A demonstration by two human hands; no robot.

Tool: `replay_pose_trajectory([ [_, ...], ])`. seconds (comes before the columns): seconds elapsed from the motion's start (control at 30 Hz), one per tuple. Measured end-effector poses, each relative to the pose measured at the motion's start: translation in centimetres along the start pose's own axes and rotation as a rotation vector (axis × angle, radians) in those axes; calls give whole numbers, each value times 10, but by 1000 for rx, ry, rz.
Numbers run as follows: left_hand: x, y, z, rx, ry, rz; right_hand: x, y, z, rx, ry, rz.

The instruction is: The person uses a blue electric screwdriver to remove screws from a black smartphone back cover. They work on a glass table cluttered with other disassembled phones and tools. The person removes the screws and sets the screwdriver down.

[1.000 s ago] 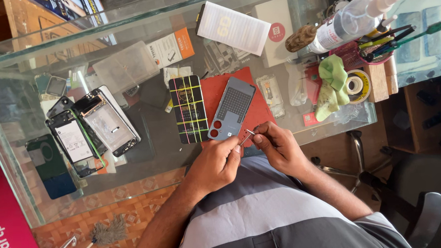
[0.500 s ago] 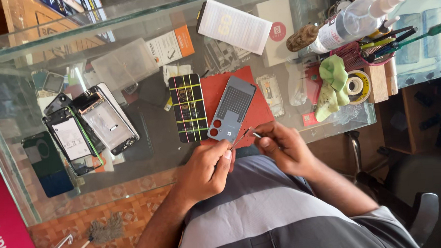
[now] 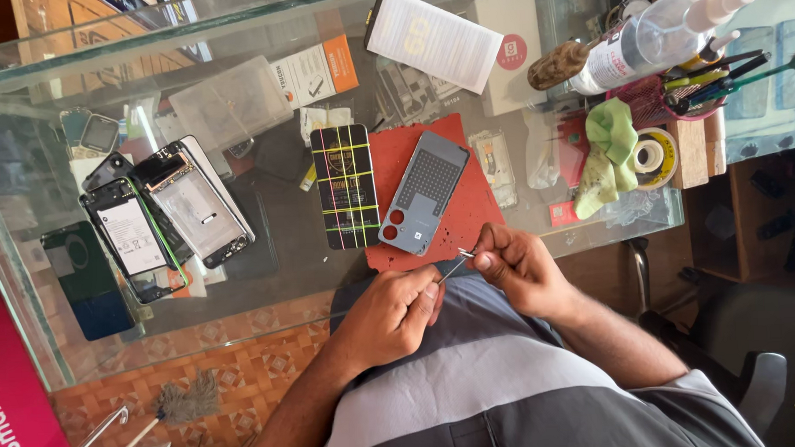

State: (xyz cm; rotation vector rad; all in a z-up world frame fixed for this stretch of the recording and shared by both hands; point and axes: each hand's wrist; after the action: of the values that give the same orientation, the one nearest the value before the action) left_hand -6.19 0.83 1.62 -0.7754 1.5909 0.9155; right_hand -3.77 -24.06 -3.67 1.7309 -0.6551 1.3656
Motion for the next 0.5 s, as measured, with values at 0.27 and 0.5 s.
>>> replay_pose_trajectory([
  [0.27,-2,0,4,42,85,43,7,2,10,39,-102,-88],
  [0.5,13,0,7,110,247,116,-6,6,9,4,-107,-70],
])
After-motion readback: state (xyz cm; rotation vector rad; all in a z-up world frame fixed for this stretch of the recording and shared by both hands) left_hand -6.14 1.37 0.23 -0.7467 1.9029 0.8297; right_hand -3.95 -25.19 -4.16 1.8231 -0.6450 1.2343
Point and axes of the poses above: each hand's wrist, its own y-axis away from the middle knuckle, its own z-axis out of the back of the hand, x = y × z, and after that the axes turned 9 degrees about y, right-handed
